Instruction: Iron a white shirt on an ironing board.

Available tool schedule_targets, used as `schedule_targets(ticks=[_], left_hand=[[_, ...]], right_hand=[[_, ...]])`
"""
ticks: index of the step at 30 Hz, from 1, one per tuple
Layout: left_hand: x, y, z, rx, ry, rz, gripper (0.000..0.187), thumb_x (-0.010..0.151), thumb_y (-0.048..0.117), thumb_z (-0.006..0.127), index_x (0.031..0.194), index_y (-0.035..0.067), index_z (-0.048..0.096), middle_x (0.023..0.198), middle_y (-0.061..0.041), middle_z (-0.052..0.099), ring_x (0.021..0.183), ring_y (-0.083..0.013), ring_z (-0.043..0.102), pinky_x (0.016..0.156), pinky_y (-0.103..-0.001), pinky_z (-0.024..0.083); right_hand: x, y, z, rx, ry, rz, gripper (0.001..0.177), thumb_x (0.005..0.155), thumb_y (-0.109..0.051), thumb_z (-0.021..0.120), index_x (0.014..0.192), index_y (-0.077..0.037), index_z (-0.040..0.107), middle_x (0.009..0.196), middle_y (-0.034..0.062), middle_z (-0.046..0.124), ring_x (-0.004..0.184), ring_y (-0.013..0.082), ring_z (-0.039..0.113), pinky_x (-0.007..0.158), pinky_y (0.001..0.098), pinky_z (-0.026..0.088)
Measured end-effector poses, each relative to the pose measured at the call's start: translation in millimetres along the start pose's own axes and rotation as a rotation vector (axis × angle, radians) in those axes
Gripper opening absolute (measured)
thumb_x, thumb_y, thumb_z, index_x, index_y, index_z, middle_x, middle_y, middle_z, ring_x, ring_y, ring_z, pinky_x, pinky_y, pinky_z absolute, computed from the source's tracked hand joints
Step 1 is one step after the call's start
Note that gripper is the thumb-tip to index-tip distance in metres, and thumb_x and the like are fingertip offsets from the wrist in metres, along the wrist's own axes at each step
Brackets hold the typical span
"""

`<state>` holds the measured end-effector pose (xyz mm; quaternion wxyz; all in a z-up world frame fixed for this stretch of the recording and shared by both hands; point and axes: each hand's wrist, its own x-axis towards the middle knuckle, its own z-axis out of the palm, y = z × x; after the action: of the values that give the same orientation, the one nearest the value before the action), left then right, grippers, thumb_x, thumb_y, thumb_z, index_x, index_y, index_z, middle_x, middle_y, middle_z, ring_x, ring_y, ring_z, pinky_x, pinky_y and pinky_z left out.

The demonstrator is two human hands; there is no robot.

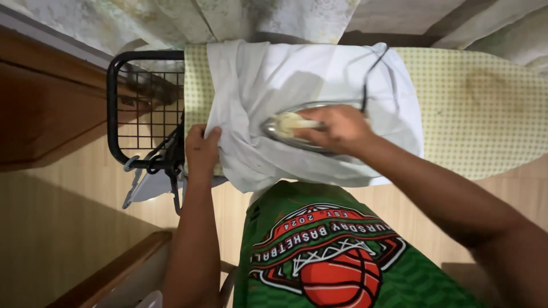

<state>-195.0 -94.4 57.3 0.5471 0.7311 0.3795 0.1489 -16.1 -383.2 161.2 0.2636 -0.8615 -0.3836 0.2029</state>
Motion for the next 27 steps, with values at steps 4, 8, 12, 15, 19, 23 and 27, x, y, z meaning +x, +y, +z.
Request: schedule_targets(ticks=[4, 8, 12, 15, 19, 23, 27], left_hand=[[4.6, -17.4, -0.7, 0.047, -0.017, 0.044, 0.025, 0.092, 0.018, 0.076, 0.102, -0.004, 0.069, 0.087, -0.008, 0.070, 0.072, -0.0133, 0.062, 0.062, -0.030, 0.050], [-1.4, 10.4, -2.9, 0.041, 0.006, -0.046, 0.028, 0.093, 0.022, 0.074, 0.104, -0.003, 0.067, 0.085, -0.007, 0.067, 0.068, -0.0132, 0.061, 0.057, -0.030, 0.050], [-9.5, 19.3, -8.3, -0.088, -0.011, -0.115, 0.031, 0.095, 0.024, 0.073, 0.109, -0.002, 0.065, 0.082, -0.008, 0.064, 0.060, -0.0165, 0.054, 0.052, -0.033, 0.043], [-12.5, 6.9, -14.2, 0.070, -0.120, 0.043, 0.035, 0.090, 0.025, 0.078, 0.108, -0.002, 0.067, 0.089, -0.006, 0.072, 0.068, -0.0123, 0.064, 0.057, -0.029, 0.051], [-40.3, 39.8, -13.6, 0.156, -0.293, -0.096, 0.038, 0.076, 0.022, 0.085, 0.100, -0.004, 0.070, 0.082, -0.008, 0.070, 0.066, -0.0153, 0.066, 0.057, -0.032, 0.053], [-51.4, 24.1, -18.0, -0.175, -0.184, -0.283, 0.031, 0.079, 0.018, 0.075, 0.099, -0.004, 0.068, 0.080, -0.008, 0.069, 0.066, -0.0177, 0.065, 0.054, -0.036, 0.051], [-55.2, 4.0, -19.3, 0.003, -0.153, -0.129, 0.030, 0.079, 0.015, 0.078, 0.099, -0.005, 0.069, 0.083, -0.008, 0.068, 0.073, -0.0151, 0.061, 0.064, -0.032, 0.050]], right_hand=[[16.7, -15.5, 25.8, -0.003, 0.054, -0.095, 0.048, 0.087, -0.052, 0.076, 0.122, -0.020, 0.076, 0.098, 0.0147, 0.077, 0.083, 0.0343, 0.073, 0.075, 0.0436, 0.057], [18.5, -16.1, 20.6, 0.016, 0.190, -0.279, 0.045, 0.090, -0.052, 0.076, 0.120, -0.018, 0.075, 0.108, 0.0137, 0.077, 0.092, 0.0346, 0.074, 0.082, 0.0423, 0.058], [1.7, 0.0, -10.0, -0.045, -0.188, -0.046, 0.049, 0.085, -0.054, 0.074, 0.126, -0.026, 0.074, 0.107, 0.0101, 0.076, 0.088, 0.0332, 0.073, 0.079, 0.0434, 0.055], [-10.3, 18.7, -14.0, -0.040, -0.104, -0.121, 0.050, 0.082, -0.051, 0.078, 0.122, -0.021, 0.076, 0.119, 0.0100, 0.074, 0.100, 0.0319, 0.072, 0.082, 0.0397, 0.056], [-13.0, 19.2, -20.1, 0.011, -0.095, -0.122, 0.051, 0.083, -0.048, 0.079, 0.126, -0.021, 0.074, 0.118, 0.0100, 0.075, 0.104, 0.0289, 0.072, 0.086, 0.0374, 0.056], [-11.2, 19.4, -18.8, 0.022, -0.106, -0.074, 0.052, 0.082, -0.049, 0.080, 0.125, -0.020, 0.074, 0.119, 0.0096, 0.075, 0.104, 0.0271, 0.073, 0.085, 0.0371, 0.057], [-3.3, 10.1, -12.7, 0.047, -0.106, -0.110, 0.052, 0.082, -0.049, 0.078, 0.125, -0.019, 0.074, 0.119, 0.0096, 0.075, 0.104, 0.0273, 0.073, 0.085, 0.0371, 0.057]])
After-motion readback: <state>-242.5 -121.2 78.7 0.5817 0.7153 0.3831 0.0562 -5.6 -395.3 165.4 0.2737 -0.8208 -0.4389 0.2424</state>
